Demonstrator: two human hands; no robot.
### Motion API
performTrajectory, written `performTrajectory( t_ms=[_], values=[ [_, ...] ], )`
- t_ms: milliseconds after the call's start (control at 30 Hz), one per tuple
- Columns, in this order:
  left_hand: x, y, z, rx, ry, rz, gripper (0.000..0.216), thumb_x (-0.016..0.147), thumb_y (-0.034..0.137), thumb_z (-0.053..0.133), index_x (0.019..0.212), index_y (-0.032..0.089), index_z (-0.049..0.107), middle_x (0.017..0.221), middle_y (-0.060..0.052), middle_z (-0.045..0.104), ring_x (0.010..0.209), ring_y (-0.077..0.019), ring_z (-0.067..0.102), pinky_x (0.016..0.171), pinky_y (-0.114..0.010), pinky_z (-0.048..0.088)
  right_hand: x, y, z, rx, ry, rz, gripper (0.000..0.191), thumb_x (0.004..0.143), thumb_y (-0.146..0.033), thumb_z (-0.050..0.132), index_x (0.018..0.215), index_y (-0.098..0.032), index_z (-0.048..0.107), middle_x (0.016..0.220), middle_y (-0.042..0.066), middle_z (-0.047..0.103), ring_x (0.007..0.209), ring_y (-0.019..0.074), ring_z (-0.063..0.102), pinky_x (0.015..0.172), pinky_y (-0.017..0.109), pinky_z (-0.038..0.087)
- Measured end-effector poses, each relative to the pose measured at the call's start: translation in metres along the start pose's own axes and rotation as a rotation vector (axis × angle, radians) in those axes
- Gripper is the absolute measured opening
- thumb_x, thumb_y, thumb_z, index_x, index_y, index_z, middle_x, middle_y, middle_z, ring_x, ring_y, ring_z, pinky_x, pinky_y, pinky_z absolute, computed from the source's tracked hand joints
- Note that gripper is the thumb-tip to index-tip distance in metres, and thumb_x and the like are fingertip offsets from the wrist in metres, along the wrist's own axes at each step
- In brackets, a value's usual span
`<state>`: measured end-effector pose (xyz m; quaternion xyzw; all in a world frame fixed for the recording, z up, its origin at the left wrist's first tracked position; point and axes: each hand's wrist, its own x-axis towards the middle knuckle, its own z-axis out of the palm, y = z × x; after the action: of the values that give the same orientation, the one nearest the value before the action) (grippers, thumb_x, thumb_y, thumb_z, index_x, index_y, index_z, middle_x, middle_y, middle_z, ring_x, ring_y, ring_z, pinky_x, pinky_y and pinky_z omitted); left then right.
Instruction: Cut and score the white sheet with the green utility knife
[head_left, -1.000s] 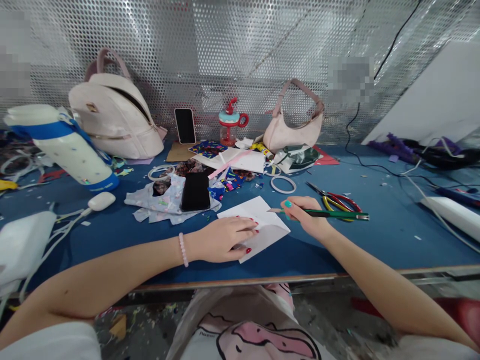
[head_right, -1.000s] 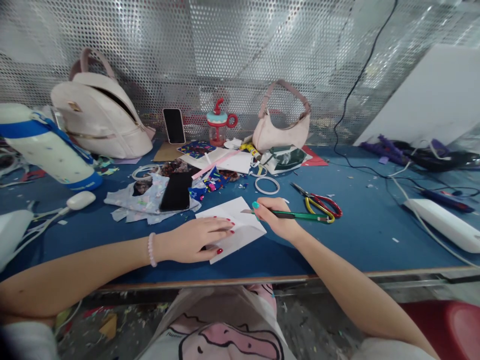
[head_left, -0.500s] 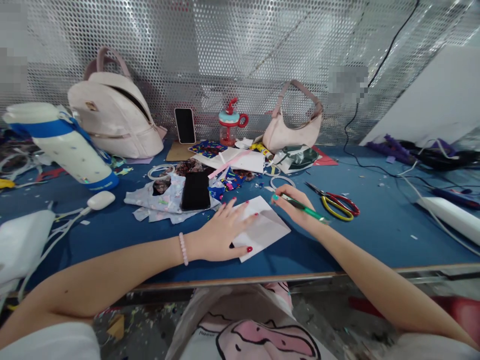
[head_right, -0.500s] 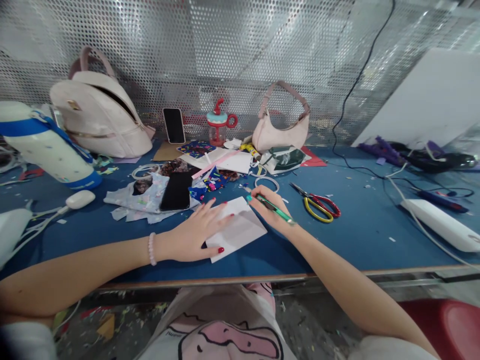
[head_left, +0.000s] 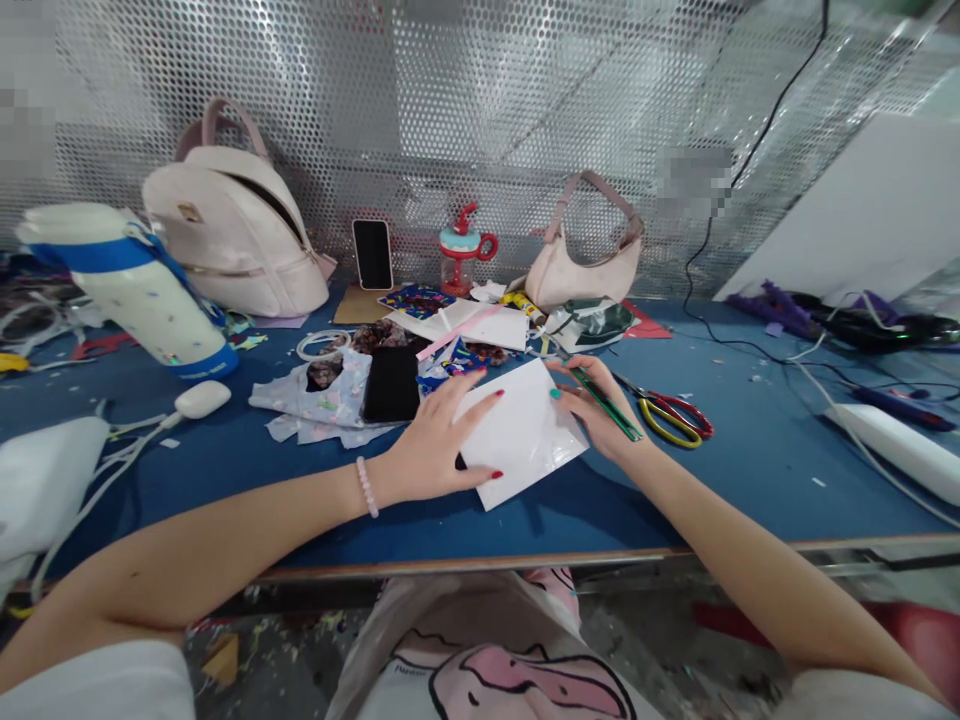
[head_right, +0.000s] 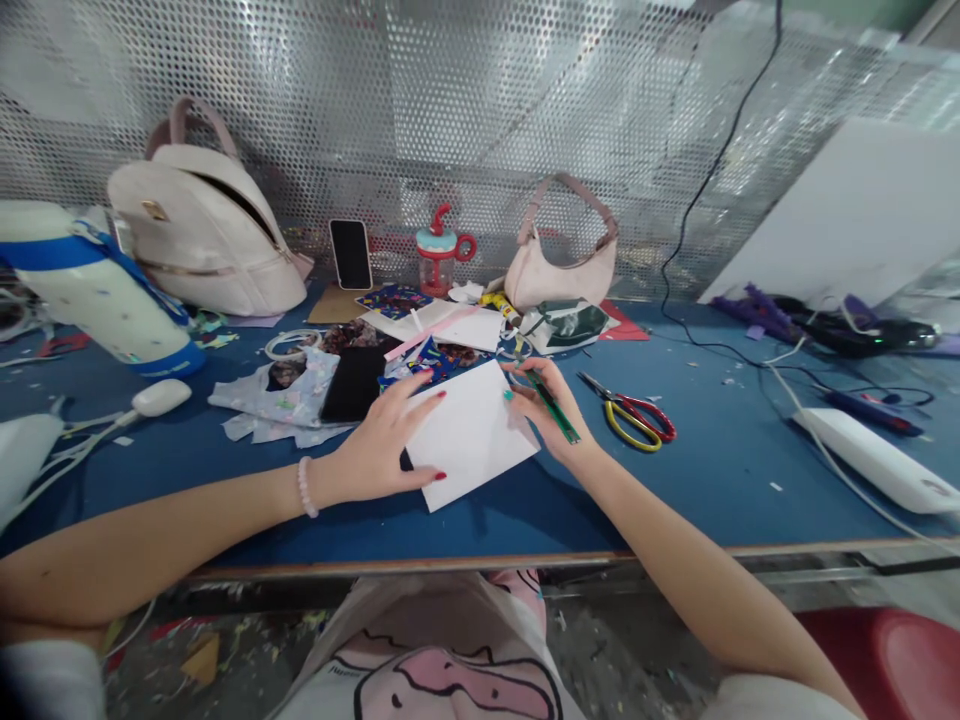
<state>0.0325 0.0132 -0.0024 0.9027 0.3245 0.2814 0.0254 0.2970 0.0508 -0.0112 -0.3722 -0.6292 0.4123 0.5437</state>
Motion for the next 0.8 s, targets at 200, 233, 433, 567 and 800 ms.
performTrajectory(
  t_ms=[200, 233, 433, 567, 800],
  values=[
    [0.007, -0.017, 0.003, -0.619, 0.170, -0.295, 0.072, 0.088, 0.041, 0.055, 0.145, 0.019, 0.017, 0.125, -0.016, 0.054, 0.104, -0.0242, 0.060, 0.083, -0.037, 0.051, 0.000, -0.010, 0.002, 0.038, 0.181, -0.110, 0.039, 0.072, -0.031, 0.070, 0.099, -0.032, 0.042, 0.121, 0.000, 0.060, 0.104, 0.0190, 0.061, 0.083, 0.036, 0.052],
    [0.008, -0.019, 0.004, -0.718, 0.151, -0.337, 0.068, 0.089, 0.042, 0.054, 0.143, 0.017, 0.020, 0.112, -0.014, 0.061, 0.094, -0.0217, 0.063, 0.079, -0.035, 0.051, -0.001, -0.011, 0.003, 0.057, 0.180, -0.107, 0.040, 0.072, -0.031, 0.070, 0.100, -0.032, 0.042, 0.120, 0.000, 0.060, 0.101, 0.0189, 0.061, 0.081, 0.035, 0.052],
    [0.012, -0.023, 0.007, -0.865, 0.333, -0.412, 0.055, 0.085, 0.050, 0.059, 0.125, 0.016, 0.041, 0.097, -0.008, 0.066, 0.085, -0.0178, 0.063, 0.074, -0.029, 0.050, -0.005, -0.015, 0.005, 0.157, 0.105, -0.101, 0.041, 0.069, -0.028, 0.074, 0.099, -0.030, 0.046, 0.097, -0.001, 0.061, 0.086, 0.0176, 0.060, 0.074, 0.031, 0.048],
    [0.014, -0.022, 0.005, -0.913, 0.348, -0.442, 0.046, 0.083, 0.054, 0.061, 0.109, 0.016, 0.052, 0.099, -0.008, 0.066, 0.089, -0.0187, 0.063, 0.076, -0.029, 0.051, -0.005, -0.016, 0.006, 0.152, 0.075, -0.050, 0.041, 0.068, -0.029, 0.074, 0.097, -0.029, 0.046, 0.090, -0.002, 0.059, 0.081, 0.0165, 0.058, 0.067, 0.029, 0.046],
    [0.016, -0.029, 0.011, -1.007, 0.275, -0.540, 0.047, 0.082, 0.055, 0.060, 0.109, 0.016, 0.055, 0.088, -0.004, 0.066, 0.067, -0.0140, 0.061, 0.055, -0.022, 0.049, -0.006, -0.018, 0.007, 0.240, 0.040, 0.141, 0.042, 0.067, -0.029, 0.075, 0.099, -0.028, 0.047, 0.091, -0.002, 0.060, 0.069, 0.0126, 0.056, 0.055, 0.023, 0.046]
  ],
)
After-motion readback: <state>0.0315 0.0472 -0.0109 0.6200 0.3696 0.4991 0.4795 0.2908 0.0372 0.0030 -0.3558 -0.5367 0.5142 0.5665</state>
